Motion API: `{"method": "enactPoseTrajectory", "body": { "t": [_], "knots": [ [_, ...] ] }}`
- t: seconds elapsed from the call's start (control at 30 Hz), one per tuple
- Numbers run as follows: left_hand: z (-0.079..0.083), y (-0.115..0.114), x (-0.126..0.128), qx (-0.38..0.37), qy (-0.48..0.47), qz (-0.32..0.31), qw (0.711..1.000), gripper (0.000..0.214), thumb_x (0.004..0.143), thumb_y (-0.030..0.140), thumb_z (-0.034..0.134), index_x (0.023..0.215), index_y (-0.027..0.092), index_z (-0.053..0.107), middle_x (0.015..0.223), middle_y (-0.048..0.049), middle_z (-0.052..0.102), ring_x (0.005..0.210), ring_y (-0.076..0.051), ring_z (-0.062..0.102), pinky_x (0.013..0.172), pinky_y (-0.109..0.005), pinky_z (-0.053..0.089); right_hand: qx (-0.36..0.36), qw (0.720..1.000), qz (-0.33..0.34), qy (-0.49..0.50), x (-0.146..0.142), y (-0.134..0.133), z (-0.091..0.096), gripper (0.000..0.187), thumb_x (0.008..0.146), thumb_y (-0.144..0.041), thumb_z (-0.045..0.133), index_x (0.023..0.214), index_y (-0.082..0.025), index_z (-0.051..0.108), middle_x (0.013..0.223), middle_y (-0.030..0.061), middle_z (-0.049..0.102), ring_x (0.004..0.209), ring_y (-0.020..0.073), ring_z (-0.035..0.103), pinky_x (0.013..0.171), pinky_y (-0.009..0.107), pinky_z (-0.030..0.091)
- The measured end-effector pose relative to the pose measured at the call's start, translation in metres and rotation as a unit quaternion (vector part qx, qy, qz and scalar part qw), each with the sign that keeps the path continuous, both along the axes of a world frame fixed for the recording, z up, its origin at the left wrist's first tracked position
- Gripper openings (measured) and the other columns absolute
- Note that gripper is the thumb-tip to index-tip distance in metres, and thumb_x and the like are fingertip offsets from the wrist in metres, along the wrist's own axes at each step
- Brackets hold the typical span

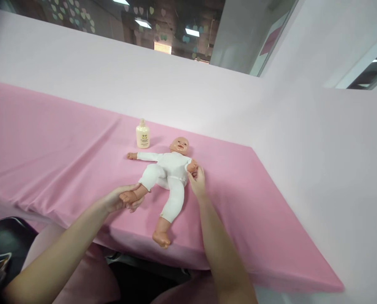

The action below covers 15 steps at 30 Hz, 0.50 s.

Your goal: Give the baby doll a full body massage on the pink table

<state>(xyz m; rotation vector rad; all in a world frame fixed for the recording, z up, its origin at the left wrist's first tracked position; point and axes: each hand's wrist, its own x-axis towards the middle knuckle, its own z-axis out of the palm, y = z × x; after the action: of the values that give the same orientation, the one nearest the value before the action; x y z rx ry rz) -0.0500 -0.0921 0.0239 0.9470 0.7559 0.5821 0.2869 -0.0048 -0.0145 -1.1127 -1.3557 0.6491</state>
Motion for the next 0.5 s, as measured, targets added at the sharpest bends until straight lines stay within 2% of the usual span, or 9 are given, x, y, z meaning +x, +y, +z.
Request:
{"method": "enactPoseTrajectory", "body": {
  "t": [0.1,0.23,0.37,0.5],
  "knots": [
    [0.004,0.022,0.002,-0.001,-0.022,-0.014,1.0,0.061,0.083,0.075,0.077,0.091,0.015,0.068,0.055,0.0034,0.045,0.049,-0.014,0.038,0.053,-0.031,0.037,0.009,0.999,0.007,-0.053,0.002,-0.001,0.0,0.059,0.087,-0.051,0.081,0.138,-0.022,0.073,0.125,0.01,0.071,0.09,0.0198,0.069,0.092,0.04,0.063],
    [0.011,0.038,0.01,-0.024,-0.022,-0.008,0.999,0.062,0.086,0.075,0.075,0.095,0.014,0.069,0.057,0.0031,0.044,0.048,-0.014,0.036,0.05,-0.028,0.03,0.025,0.993,0.03,-0.111,0.004,-0.005,0.003,0.054,0.09,-0.045,0.078,0.14,-0.023,0.074,0.129,0.0103,0.067,0.09,0.0203,0.068,0.09,0.04,0.064],
    [0.02,0.038,0.032,-0.053,-0.025,-0.004,0.998,0.057,0.092,0.069,0.073,0.102,0.013,0.071,0.058,0.0029,0.046,0.047,-0.013,0.037,0.049,-0.027,0.026,0.036,0.983,0.05,-0.175,0.001,-0.01,0.006,0.047,0.094,-0.04,0.074,0.14,-0.029,0.076,0.137,0.0105,0.065,0.101,0.0236,0.07,0.098,0.044,0.064],
    [0.022,0.029,0.06,-0.07,-0.013,-0.012,0.997,0.052,0.097,0.067,0.07,0.086,0.017,0.063,0.057,0.002,0.05,0.045,-0.013,0.038,0.049,-0.027,0.031,0.04,0.973,0.057,-0.221,-0.002,-0.013,0.007,0.046,0.096,-0.033,0.07,0.141,-0.032,0.076,0.138,0.01,0.064,0.105,0.0247,0.07,0.1,0.045,0.064]
  ]
}}
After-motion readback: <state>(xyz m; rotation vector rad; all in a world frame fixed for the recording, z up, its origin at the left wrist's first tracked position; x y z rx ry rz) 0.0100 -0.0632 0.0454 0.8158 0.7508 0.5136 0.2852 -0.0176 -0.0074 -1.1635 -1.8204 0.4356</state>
